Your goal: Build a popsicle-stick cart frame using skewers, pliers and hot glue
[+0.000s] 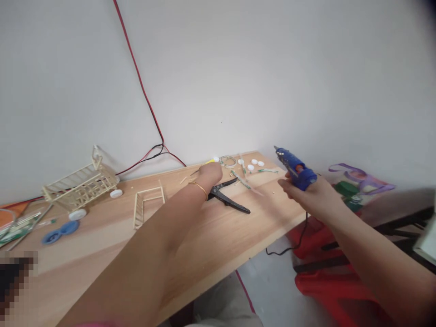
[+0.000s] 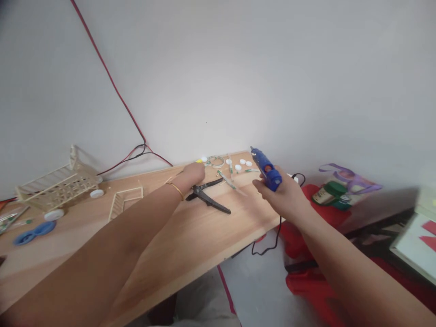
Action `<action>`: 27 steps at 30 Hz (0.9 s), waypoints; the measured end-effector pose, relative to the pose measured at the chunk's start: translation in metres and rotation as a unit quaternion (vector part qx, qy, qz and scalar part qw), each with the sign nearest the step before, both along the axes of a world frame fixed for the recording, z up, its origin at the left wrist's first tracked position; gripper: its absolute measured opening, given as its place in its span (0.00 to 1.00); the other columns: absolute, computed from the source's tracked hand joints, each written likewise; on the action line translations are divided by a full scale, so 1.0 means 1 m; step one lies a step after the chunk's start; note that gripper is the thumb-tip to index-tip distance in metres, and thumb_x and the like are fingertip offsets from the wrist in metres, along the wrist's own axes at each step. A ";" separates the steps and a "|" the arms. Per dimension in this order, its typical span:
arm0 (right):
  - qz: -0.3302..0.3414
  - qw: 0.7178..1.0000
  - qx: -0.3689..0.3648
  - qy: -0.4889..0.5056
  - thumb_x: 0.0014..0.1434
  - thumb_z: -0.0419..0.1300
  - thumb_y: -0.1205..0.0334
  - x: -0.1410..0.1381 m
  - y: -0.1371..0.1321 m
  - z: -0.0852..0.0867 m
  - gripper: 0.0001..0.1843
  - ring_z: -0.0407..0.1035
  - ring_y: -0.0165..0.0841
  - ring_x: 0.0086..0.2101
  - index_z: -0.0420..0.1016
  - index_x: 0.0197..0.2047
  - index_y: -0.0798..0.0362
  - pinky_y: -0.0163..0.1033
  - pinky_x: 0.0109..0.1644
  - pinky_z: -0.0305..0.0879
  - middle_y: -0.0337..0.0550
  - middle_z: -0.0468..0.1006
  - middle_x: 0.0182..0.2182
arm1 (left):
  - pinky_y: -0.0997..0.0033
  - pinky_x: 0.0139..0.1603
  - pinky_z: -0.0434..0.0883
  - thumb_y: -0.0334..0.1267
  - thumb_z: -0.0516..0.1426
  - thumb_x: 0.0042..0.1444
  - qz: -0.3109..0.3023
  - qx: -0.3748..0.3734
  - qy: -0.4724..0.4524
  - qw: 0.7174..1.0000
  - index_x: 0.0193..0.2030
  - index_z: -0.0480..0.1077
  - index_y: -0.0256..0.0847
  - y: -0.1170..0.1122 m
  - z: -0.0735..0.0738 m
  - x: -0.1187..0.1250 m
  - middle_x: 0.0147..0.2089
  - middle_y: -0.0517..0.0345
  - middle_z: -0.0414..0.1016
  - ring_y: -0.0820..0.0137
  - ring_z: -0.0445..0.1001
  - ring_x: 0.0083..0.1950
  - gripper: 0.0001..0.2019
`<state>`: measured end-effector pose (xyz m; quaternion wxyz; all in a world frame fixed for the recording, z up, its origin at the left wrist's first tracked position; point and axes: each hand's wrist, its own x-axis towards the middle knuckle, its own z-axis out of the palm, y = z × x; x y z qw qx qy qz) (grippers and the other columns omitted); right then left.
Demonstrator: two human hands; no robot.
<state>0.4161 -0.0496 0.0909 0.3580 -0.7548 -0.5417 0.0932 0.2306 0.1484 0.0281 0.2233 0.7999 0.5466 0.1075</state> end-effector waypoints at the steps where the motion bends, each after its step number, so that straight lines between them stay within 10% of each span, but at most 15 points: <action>1: 0.005 1.000 0.002 0.007 0.50 0.61 0.47 -0.002 -0.002 -0.001 0.18 0.68 0.33 0.22 0.68 0.36 0.52 0.40 0.28 0.63 0.40 0.73 0.24 | 0.58 0.48 0.72 0.41 0.55 0.60 -0.009 0.006 -0.014 1.000 0.53 0.65 0.37 -0.001 0.000 0.007 0.53 0.49 0.68 0.64 0.71 0.50 0.17; 7: 0.073 0.997 -0.013 0.035 0.50 0.62 0.49 -0.027 -0.005 -0.024 0.18 0.69 0.34 0.27 0.64 0.39 0.49 0.40 0.32 0.63 0.39 0.74 0.28 | 0.62 0.50 0.68 0.35 0.54 0.58 -0.006 0.077 -0.081 0.994 0.44 0.73 0.38 -0.002 0.019 -0.003 0.47 0.48 0.74 0.62 0.72 0.48 0.10; 16: 0.160 0.971 -0.057 -0.166 0.54 0.55 0.60 -0.057 0.024 -0.094 0.07 0.69 0.38 0.32 0.66 0.37 0.50 0.36 0.32 0.55 0.45 0.75 0.31 | 0.71 0.40 0.65 0.39 0.52 0.55 0.048 0.235 -0.130 0.962 0.32 0.75 0.40 -0.087 0.068 -0.154 0.30 0.57 0.76 0.68 0.72 0.34 0.11; 21: 0.086 0.972 -0.059 -0.210 0.54 0.55 0.54 -0.043 0.051 -0.102 0.13 0.68 0.41 0.29 0.67 0.41 0.52 0.37 0.29 0.53 0.49 0.75 0.29 | 0.72 0.37 0.65 0.43 0.52 0.57 0.117 0.236 -0.146 0.954 0.33 0.73 0.40 -0.146 0.047 -0.236 0.32 0.59 0.76 0.70 0.71 0.34 0.12; 27: 0.090 0.994 0.038 -0.057 0.52 0.59 0.49 -0.084 0.047 -0.085 0.15 0.66 0.35 0.27 0.66 0.39 0.50 0.38 0.31 0.59 0.41 0.73 0.28 | 0.69 0.41 0.67 0.43 0.54 0.56 0.124 0.204 -0.200 0.950 0.38 0.73 0.39 -0.158 0.004 -0.276 0.39 0.55 0.76 0.67 0.72 0.40 0.11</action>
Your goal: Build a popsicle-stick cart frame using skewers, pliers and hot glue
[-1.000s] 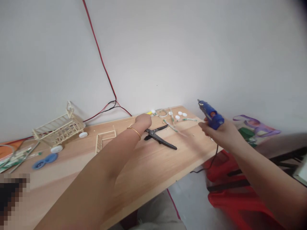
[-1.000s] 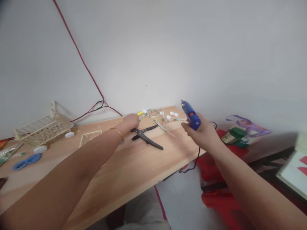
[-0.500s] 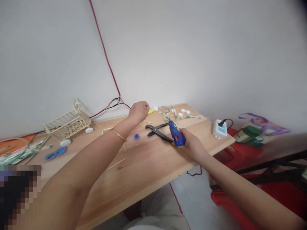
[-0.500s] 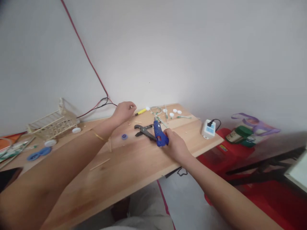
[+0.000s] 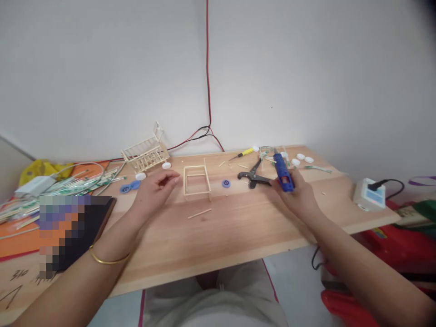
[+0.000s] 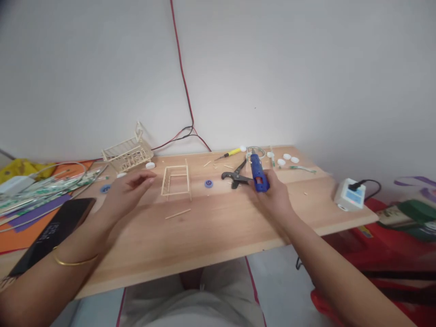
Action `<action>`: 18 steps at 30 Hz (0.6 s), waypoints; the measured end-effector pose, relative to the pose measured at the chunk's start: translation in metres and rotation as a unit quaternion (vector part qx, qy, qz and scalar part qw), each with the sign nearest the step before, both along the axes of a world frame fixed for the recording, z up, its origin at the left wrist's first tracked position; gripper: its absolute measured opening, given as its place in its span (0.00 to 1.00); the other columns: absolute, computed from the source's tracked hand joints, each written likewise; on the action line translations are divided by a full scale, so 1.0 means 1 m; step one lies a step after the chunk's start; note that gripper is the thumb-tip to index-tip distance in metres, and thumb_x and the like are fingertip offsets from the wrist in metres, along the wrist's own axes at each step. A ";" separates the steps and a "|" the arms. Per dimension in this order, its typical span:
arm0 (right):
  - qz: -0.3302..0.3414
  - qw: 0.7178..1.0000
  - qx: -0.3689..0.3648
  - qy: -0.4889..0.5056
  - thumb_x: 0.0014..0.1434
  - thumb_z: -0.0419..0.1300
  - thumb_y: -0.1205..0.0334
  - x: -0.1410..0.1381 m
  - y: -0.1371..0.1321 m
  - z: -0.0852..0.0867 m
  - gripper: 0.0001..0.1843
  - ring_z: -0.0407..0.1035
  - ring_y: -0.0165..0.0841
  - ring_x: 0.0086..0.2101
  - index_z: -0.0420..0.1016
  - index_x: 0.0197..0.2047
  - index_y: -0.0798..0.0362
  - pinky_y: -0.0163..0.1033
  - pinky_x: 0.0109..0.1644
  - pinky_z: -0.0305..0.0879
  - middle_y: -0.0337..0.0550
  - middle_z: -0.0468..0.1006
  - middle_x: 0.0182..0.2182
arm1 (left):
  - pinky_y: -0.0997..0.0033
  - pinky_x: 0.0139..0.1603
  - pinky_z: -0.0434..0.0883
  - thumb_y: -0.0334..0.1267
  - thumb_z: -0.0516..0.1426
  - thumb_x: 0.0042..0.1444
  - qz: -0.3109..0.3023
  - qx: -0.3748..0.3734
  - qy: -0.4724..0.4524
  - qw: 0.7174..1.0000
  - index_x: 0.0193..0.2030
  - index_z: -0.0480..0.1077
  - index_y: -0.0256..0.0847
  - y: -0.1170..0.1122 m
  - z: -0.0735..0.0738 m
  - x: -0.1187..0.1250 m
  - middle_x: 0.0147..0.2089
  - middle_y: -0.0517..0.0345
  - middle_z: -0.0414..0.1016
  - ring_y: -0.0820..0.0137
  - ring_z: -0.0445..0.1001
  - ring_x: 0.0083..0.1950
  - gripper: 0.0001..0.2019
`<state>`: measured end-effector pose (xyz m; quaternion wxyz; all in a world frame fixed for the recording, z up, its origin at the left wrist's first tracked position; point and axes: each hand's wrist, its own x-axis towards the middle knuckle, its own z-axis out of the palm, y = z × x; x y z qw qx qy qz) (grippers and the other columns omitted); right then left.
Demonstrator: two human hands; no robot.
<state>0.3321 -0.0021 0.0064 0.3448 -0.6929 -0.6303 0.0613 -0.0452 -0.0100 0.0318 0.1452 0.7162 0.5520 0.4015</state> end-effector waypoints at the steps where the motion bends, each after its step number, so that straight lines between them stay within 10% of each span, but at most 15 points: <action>1: 0.036 0.999 0.001 0.032 0.52 0.60 0.49 -0.011 -0.003 0.002 0.15 0.67 0.35 0.27 0.66 0.38 0.49 0.38 0.32 0.60 0.40 0.73 0.28 | 0.69 0.41 0.67 0.43 0.55 0.56 -0.015 -0.005 -0.005 1.000 0.39 0.73 0.39 0.001 -0.003 -0.002 0.39 0.54 0.76 0.68 0.72 0.40 0.11; 6: 0.201 0.968 -0.021 0.146 0.53 0.62 0.52 -0.057 -0.015 0.008 0.13 0.70 0.35 0.35 0.67 0.38 0.50 0.40 0.40 0.65 0.42 0.74 0.36 | 0.70 0.39 0.68 0.41 0.58 0.53 -0.105 -0.028 0.026 0.994 0.47 0.70 0.39 -0.002 -0.011 -0.008 0.36 0.57 0.70 0.71 0.69 0.36 0.15; 18: 0.259 0.923 -0.121 0.257 0.50 0.64 0.58 -0.109 0.002 -0.007 0.12 0.71 0.32 0.33 0.67 0.37 0.50 0.38 0.39 0.67 0.39 0.75 0.34 | 0.72 0.38 0.68 0.30 0.54 0.55 -0.124 -0.017 0.115 0.985 0.46 0.67 0.40 -0.008 -0.033 0.001 0.35 0.59 0.69 0.72 0.69 0.36 0.11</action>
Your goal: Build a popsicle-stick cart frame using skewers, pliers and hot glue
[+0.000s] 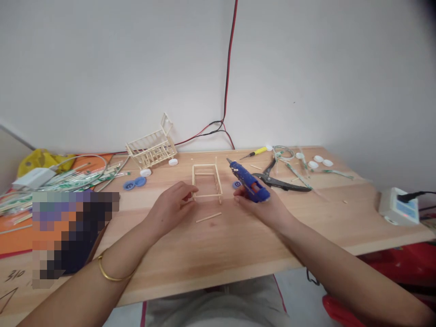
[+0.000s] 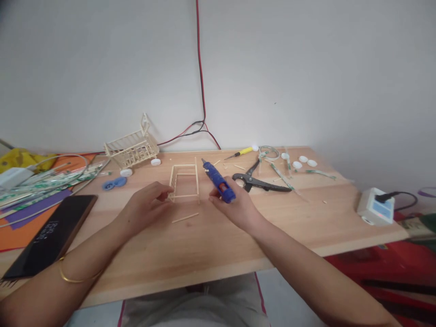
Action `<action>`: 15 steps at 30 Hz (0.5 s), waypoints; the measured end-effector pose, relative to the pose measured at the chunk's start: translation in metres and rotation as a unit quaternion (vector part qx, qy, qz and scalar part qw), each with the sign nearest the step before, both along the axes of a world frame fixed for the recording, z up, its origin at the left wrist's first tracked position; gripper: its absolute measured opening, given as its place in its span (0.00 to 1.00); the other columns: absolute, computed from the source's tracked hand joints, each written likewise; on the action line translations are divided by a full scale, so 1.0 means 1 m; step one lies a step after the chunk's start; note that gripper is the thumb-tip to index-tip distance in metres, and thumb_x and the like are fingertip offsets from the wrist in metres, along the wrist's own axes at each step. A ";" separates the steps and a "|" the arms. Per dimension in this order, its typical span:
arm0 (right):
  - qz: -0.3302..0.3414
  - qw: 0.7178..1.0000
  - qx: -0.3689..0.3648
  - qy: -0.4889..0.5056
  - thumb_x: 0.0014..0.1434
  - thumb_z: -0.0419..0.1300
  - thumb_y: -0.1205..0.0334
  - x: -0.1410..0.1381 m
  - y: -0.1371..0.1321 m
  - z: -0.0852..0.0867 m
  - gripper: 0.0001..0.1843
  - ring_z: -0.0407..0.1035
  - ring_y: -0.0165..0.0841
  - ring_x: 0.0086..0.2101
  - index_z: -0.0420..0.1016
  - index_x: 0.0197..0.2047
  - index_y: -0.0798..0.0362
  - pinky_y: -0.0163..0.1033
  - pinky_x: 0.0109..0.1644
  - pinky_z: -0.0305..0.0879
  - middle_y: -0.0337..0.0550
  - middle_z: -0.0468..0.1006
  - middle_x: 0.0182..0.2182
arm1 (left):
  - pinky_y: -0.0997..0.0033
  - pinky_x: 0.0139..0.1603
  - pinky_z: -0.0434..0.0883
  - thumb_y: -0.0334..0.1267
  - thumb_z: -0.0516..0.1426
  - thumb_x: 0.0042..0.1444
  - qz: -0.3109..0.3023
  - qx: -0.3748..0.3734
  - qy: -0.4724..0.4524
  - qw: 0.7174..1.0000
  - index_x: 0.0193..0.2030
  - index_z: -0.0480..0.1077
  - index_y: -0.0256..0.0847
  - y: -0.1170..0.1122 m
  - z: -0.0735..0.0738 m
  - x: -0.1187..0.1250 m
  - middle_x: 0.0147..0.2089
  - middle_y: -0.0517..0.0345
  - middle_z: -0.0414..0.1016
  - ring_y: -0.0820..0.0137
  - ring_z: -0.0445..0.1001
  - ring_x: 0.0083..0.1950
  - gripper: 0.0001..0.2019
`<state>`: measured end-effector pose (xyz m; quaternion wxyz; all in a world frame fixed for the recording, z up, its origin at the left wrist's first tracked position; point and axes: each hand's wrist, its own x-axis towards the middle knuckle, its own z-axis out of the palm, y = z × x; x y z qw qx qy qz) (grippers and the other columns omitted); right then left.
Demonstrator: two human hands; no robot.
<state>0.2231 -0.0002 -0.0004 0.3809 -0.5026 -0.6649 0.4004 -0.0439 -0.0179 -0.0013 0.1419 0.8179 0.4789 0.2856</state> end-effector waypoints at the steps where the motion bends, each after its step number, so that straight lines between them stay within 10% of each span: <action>1: 0.010 1.000 -0.004 -0.002 0.50 0.63 0.59 -0.003 0.001 -0.001 0.12 0.71 0.32 0.33 0.67 0.37 0.50 0.38 0.38 0.67 0.39 0.75 0.34 | 0.71 0.38 0.68 0.30 0.54 0.55 0.002 0.005 0.008 1.000 0.45 0.68 0.40 0.000 0.000 0.001 0.35 0.59 0.69 0.72 0.69 0.36 0.11; 15: 0.041 0.998 0.002 -0.044 0.48 0.61 0.63 -0.023 0.007 0.005 0.10 0.69 0.29 0.29 0.67 0.36 0.51 0.34 0.33 0.65 0.35 0.75 0.31 | 0.72 0.37 0.68 0.34 0.51 0.60 0.022 0.053 0.035 0.998 0.41 0.71 0.40 -0.005 -0.005 0.009 0.37 0.55 0.72 0.70 0.72 0.37 0.08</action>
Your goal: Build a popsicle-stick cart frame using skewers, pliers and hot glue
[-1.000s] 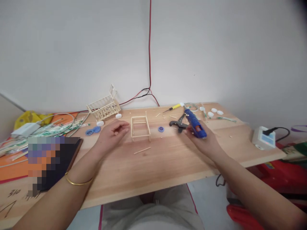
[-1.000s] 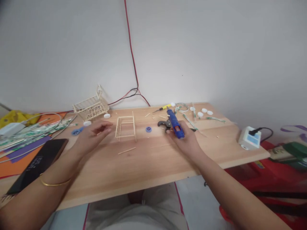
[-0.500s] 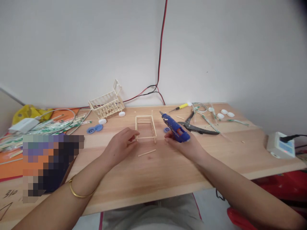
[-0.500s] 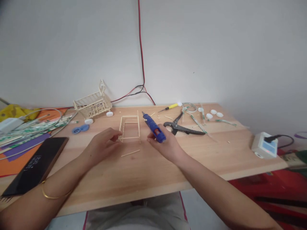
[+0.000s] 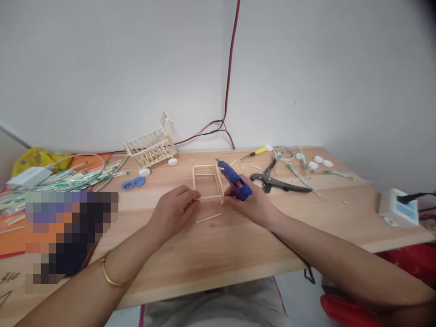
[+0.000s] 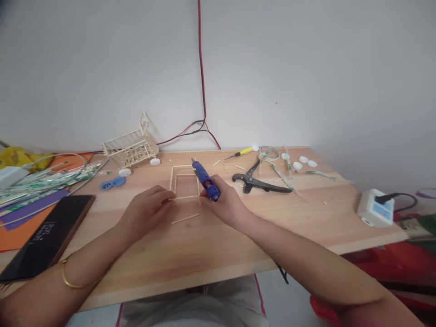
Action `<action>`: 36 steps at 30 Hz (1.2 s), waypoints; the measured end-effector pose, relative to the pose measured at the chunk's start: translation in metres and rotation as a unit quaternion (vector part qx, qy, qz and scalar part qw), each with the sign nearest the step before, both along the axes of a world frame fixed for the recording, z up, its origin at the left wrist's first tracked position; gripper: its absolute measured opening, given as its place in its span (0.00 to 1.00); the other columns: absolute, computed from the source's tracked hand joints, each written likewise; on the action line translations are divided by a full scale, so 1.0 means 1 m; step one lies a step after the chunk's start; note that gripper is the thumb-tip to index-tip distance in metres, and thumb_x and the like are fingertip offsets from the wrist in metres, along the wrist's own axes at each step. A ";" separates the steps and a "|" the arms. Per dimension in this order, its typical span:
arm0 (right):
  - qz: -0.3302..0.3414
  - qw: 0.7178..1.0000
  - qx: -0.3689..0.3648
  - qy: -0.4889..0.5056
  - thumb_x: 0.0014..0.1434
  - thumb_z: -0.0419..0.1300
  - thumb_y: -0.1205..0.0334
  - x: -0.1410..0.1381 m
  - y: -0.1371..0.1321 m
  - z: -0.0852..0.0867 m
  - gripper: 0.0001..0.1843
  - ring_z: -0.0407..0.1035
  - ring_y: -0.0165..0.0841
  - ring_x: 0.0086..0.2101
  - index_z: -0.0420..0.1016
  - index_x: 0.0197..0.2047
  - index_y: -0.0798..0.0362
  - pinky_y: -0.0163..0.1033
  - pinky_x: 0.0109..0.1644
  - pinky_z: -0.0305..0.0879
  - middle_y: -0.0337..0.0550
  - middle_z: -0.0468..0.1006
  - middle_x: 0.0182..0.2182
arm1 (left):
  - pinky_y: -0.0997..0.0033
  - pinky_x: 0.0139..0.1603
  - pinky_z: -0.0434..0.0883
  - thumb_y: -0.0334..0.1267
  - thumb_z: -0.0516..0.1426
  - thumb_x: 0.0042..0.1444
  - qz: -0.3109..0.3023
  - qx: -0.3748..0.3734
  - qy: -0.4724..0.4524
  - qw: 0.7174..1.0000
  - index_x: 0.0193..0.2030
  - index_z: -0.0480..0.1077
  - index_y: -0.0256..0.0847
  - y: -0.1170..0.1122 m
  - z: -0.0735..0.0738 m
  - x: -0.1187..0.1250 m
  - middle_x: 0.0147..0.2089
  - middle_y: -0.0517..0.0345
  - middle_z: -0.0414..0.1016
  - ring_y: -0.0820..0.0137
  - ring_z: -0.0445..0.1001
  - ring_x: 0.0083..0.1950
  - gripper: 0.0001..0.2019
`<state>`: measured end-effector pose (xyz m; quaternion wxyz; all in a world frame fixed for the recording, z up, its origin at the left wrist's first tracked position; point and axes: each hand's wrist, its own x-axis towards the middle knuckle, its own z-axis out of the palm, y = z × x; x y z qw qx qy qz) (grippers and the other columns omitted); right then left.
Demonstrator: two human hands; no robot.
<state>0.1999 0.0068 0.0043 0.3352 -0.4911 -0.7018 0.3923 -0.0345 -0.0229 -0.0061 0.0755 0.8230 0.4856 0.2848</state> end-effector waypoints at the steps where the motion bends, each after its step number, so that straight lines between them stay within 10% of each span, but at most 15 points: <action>1: -0.002 1.000 0.002 -0.001 0.48 0.61 0.63 0.000 0.000 0.000 0.10 0.68 0.29 0.29 0.67 0.36 0.51 0.34 0.33 0.65 0.36 0.75 0.30 | 0.72 0.37 0.68 0.34 0.51 0.60 -0.001 0.003 0.001 1.000 0.41 0.71 0.40 0.000 -0.001 0.000 0.36 0.55 0.72 0.70 0.72 0.37 0.08; 36: -0.021 0.998 -0.049 0.028 0.47 0.67 0.53 0.041 -0.015 -0.008 0.18 0.70 0.35 0.33 0.69 0.38 0.51 0.41 0.38 0.67 0.40 0.74 0.32 | 0.72 0.34 0.67 0.31 0.53 0.57 0.030 -0.013 0.005 0.999 0.45 0.68 0.40 -0.006 0.001 0.006 0.33 0.58 0.72 0.70 0.71 0.34 0.10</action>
